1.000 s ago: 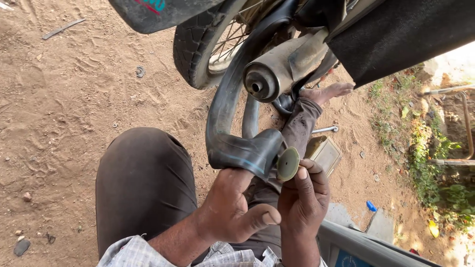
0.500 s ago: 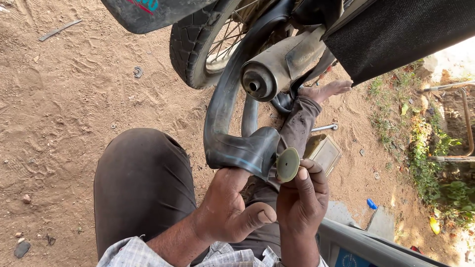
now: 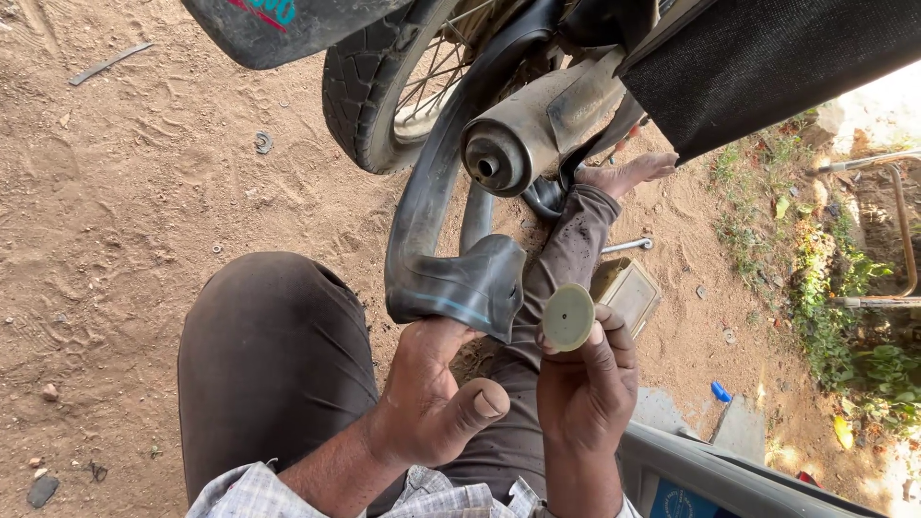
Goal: Patching a hole in a motorcycle inner tube.
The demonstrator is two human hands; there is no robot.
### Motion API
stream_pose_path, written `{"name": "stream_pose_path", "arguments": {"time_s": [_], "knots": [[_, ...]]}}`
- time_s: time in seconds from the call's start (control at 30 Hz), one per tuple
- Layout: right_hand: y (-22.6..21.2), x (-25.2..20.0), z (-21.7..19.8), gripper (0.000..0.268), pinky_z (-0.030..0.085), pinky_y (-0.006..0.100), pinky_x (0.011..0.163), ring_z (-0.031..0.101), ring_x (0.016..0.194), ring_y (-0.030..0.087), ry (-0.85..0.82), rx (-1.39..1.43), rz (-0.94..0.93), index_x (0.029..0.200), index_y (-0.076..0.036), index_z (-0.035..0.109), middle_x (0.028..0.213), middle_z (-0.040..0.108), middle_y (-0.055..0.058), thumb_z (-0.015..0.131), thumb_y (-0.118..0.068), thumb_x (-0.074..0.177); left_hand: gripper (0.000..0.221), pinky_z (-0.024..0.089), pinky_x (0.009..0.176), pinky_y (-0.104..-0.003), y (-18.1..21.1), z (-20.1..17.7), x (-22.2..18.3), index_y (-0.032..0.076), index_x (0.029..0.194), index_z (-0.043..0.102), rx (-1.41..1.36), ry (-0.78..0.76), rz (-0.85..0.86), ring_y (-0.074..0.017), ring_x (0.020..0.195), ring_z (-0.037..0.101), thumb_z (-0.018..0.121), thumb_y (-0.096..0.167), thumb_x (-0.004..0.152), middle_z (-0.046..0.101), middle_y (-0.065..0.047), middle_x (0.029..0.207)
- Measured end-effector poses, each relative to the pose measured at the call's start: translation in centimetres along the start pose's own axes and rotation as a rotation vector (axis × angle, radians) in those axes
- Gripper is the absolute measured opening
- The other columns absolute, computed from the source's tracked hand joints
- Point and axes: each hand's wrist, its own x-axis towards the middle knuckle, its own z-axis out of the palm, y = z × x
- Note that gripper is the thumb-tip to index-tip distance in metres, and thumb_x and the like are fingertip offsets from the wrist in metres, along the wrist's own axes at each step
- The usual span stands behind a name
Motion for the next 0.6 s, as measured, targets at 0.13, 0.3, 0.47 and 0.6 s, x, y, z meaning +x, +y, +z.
{"name": "stream_pose_path", "arguments": {"time_s": [0.13,0.3,0.47,0.6], "knots": [[0.26,-0.20,0.15,0.018,0.056,0.037,0.083,0.069,0.088,0.023,0.020,-0.075,-0.035,0.119,0.002,0.065,0.101,0.072,0.014,0.064,-0.008,0.105,0.096,0.059,0.103,-0.040,0.11,0.13,-0.04,-0.011,0.140,0.053,0.082,-0.008,0.015,-0.0255,0.120,0.071,0.052,0.077,0.100,0.070,-0.019,0.118],[0.27,-0.39,0.37,0.016,0.058,0.035,0.085,0.071,0.091,0.023,0.009,-0.136,-0.083,0.119,0.003,0.065,0.104,0.072,0.015,0.064,-0.005,0.106,0.097,0.058,0.102,-0.038,0.17,0.21,-0.27,-0.010,0.147,0.047,0.142,-0.038,0.062,-0.0240,0.120,0.070,0.054,0.076,0.103,0.068,-0.019,0.124],[-0.15,-0.04,0.36,0.017,0.058,0.037,0.086,0.070,0.092,0.023,0.025,-0.129,-0.112,0.120,0.003,0.064,0.105,0.071,0.015,0.066,-0.008,0.107,0.093,0.058,0.101,-0.035,0.31,0.35,-0.18,-0.009,0.146,0.049,0.138,-0.014,0.101,-0.0241,0.123,0.070,0.053,0.074,0.105,0.068,-0.017,0.125],[-0.68,0.26,-0.07,0.027,0.049,0.037,0.081,0.063,0.083,0.022,-0.067,0.096,0.035,0.122,0.003,0.063,0.104,0.068,0.016,0.069,-0.016,0.103,0.095,0.058,0.099,-0.038,0.52,0.11,0.16,-0.010,0.135,0.057,-0.034,-0.012,0.004,-0.0232,0.111,0.070,0.055,0.077,0.097,0.072,-0.015,0.113]]}}
